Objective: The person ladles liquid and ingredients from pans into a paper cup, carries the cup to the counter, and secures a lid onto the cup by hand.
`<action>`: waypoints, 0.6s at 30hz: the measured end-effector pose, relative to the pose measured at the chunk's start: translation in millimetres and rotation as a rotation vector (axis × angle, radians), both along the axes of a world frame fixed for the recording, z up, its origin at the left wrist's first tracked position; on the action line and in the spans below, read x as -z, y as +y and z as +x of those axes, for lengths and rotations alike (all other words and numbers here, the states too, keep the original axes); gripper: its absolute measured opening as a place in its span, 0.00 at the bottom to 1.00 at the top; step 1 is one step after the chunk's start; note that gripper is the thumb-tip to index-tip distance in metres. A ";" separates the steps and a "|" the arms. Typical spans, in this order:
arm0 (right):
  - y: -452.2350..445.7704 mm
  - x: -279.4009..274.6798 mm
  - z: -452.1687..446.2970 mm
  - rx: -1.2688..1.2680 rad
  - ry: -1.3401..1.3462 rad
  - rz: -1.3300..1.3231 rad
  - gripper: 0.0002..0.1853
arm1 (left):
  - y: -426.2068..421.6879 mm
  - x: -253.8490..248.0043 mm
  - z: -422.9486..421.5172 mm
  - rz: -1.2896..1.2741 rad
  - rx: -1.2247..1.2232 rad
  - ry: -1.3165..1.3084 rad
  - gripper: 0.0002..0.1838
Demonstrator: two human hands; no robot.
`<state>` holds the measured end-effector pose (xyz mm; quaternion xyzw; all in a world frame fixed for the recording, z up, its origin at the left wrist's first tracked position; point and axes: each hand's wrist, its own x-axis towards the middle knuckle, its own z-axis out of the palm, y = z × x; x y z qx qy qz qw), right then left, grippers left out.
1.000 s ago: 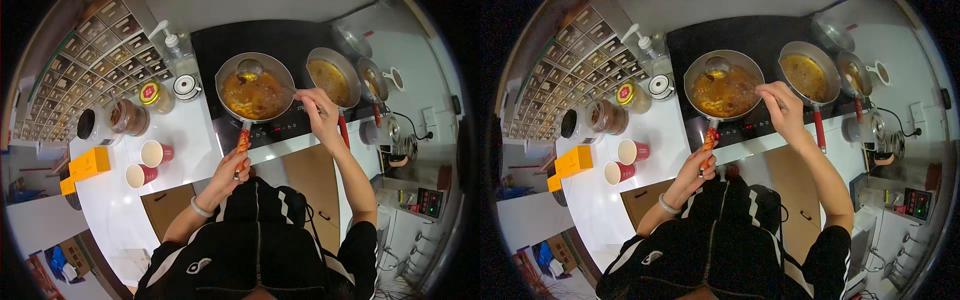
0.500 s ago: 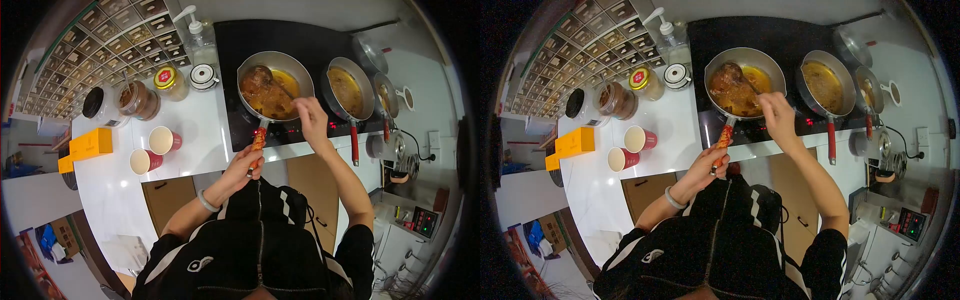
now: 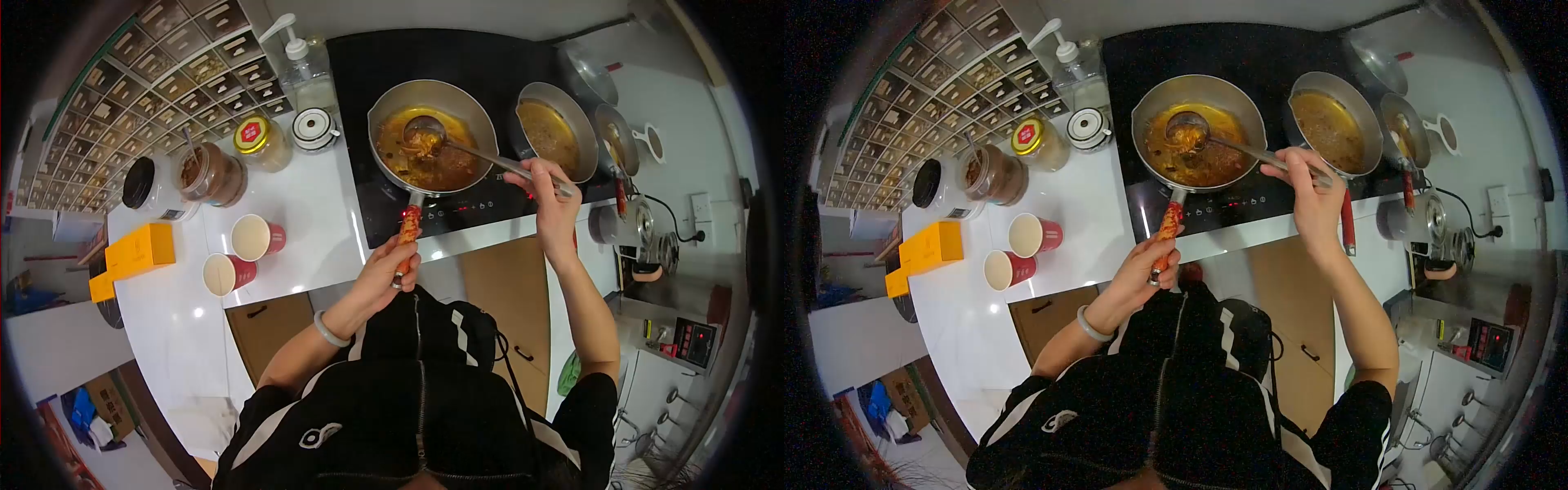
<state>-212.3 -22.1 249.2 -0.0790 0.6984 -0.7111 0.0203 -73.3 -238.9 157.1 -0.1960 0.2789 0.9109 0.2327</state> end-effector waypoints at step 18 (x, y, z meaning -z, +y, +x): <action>8.2 29.3 -47.7 -0.512 1.225 1.066 0.21 | 0.6 -8.0 -0.9 -0.004 -0.016 -0.048 0.20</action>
